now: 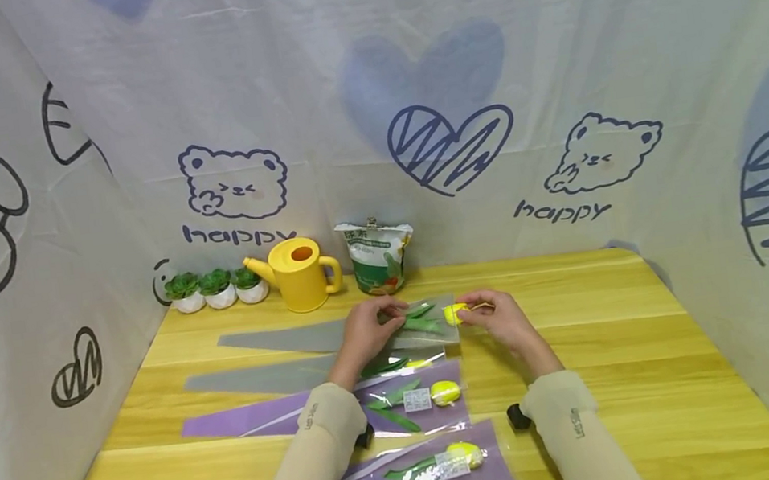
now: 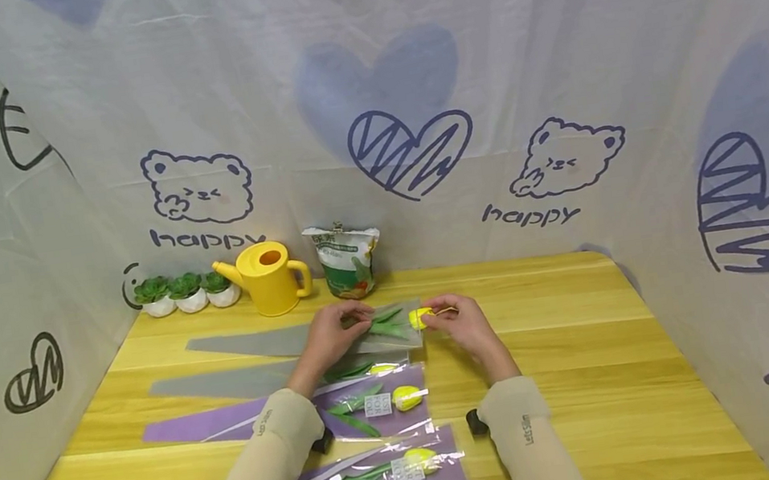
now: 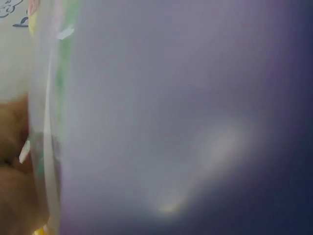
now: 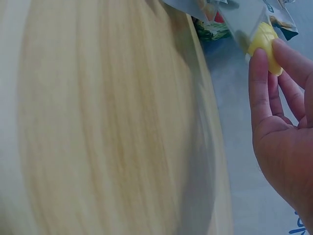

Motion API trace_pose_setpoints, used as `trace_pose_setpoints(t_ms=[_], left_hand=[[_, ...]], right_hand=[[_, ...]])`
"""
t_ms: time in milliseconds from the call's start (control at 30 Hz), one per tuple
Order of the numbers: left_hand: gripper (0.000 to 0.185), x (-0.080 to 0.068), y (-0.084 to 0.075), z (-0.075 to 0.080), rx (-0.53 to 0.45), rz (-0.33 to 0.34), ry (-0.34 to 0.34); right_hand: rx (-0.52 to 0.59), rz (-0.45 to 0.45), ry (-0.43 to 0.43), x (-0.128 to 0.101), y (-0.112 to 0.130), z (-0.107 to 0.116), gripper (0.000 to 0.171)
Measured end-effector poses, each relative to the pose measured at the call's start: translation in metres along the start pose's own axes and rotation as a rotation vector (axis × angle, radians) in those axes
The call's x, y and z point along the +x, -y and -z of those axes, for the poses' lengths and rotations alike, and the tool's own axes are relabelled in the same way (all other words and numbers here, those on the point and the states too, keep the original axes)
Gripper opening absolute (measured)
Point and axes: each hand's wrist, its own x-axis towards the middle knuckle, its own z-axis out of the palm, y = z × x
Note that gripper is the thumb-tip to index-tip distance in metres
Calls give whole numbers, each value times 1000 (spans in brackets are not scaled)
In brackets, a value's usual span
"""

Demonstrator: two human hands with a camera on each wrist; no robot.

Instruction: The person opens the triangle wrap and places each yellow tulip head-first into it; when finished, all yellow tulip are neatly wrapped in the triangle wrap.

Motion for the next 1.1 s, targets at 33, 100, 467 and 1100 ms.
trace_pose_setpoints(t_ms=[33,100,467,1100], left_hand=[[28,0,0,0,-12,-3,22],[39,0,0,-1,-41,-13,67],[27,5,-3,-12,-118,-70,90],[20,5,-6,-17,-294,5,55]], right_hand=[[4,-1,0,0,0,0,33],[7,-2,-4,-1,0,0,33],[26,16,-4,2,-7,-6,32],[68,2,-26,1,-9,-6,32]])
